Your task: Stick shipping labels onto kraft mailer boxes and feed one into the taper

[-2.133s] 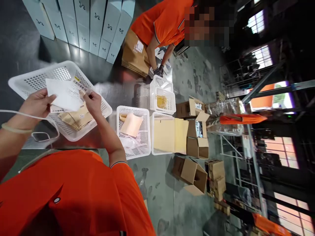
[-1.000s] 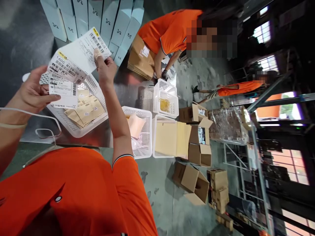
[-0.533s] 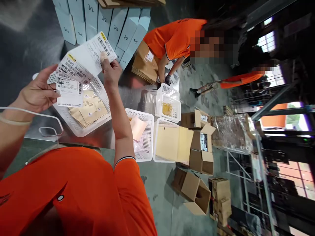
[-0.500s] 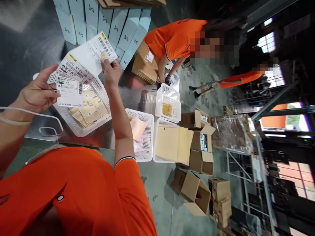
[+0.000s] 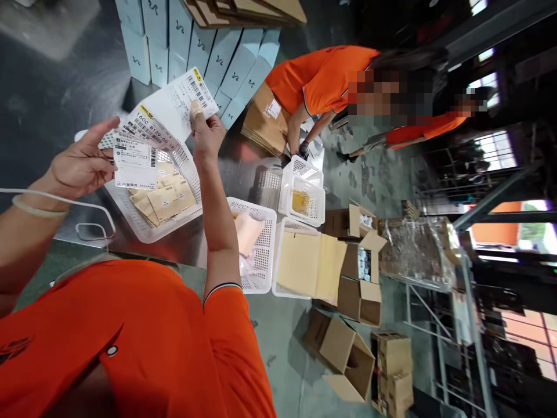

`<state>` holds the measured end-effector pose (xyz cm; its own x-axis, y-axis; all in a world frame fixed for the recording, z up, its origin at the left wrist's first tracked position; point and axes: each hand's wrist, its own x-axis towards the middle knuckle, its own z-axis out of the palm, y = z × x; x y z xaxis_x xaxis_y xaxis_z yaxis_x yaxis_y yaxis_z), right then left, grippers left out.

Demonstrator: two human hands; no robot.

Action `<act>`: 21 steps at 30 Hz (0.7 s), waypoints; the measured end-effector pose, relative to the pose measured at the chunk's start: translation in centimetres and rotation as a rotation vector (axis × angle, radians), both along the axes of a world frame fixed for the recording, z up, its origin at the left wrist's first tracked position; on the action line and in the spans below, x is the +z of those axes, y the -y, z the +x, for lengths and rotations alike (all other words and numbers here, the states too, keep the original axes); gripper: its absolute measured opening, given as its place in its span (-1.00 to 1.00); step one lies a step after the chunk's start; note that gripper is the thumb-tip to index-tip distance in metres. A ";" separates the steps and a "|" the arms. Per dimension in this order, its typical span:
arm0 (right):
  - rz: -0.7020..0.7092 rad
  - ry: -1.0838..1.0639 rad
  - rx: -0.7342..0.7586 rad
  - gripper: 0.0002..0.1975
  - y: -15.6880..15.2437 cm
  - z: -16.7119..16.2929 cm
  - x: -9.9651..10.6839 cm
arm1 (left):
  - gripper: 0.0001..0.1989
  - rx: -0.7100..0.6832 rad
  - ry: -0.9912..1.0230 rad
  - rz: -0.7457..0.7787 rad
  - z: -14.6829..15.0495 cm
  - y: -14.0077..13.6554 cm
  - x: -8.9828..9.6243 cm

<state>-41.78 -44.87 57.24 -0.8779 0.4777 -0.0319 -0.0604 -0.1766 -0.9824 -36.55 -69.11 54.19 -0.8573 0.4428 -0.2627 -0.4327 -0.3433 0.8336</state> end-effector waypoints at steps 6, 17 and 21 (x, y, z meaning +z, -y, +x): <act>-0.150 0.092 -0.031 -0.75 0.7 0.1 1.1 | -0.06 -0.025 -0.023 0.033 0.0 -0.3 0.2; 0.012 0.134 0.065 -0.69 2.2 1.1 -0.7 | -0.24 0.070 0.137 -0.048 -0.3 -0.7 0.5; 0.163 0.168 0.334 -0.68 4.7 4.2 -5.1 | -0.74 0.140 0.216 -0.077 0.6 -1.4 -1.4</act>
<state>-37.60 -49.53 52.14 -0.9747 0.1774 -0.1358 0.1379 -0.0007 -0.9905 -35.95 -67.67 52.83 -0.8292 0.2953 -0.4745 -0.5561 -0.3513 0.7533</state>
